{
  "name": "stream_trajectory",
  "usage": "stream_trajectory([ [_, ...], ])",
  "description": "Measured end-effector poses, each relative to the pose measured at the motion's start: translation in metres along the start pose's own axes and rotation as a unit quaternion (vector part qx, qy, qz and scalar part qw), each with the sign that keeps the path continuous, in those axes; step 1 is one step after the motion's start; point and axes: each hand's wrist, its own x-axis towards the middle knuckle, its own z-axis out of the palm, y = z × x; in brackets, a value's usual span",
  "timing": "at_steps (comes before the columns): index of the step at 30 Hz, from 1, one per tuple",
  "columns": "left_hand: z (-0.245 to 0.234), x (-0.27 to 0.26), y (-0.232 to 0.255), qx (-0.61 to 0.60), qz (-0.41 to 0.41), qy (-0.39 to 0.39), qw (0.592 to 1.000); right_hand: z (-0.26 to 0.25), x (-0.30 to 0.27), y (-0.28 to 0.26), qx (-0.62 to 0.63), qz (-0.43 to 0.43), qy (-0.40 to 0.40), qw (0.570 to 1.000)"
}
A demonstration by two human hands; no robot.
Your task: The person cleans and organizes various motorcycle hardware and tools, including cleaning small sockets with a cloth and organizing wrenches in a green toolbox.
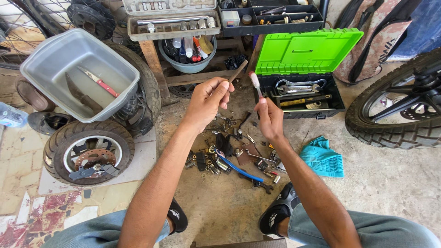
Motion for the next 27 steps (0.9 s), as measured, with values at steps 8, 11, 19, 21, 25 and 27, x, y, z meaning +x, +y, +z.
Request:
stream_trajectory([
  [8,0.003,0.0,0.002,-0.065,-0.033,-0.037,0.997,-0.001,0.002,-0.045,0.052,-0.067,-0.022,0.996],
  [11,0.007,-0.003,0.002,-0.088,-0.038,-0.057,0.994,0.002,0.001,-0.06,0.004,-0.109,-0.038,0.993],
  [19,0.008,-0.008,0.006,-0.058,-0.022,-0.05,0.997,0.0,-0.005,-0.005,-0.013,-0.051,0.019,0.998],
  [21,0.009,-0.008,0.008,-0.001,-0.012,-0.031,0.999,-0.003,-0.006,-0.003,-0.004,-0.004,0.03,1.0],
  [25,0.016,-0.009,0.011,0.066,0.038,-0.01,0.997,-0.012,-0.003,-0.029,0.053,-0.04,0.023,0.998],
  [27,0.02,-0.013,0.013,0.087,0.046,-0.001,0.995,-0.009,-0.003,-0.046,0.044,-0.069,0.012,0.997],
])
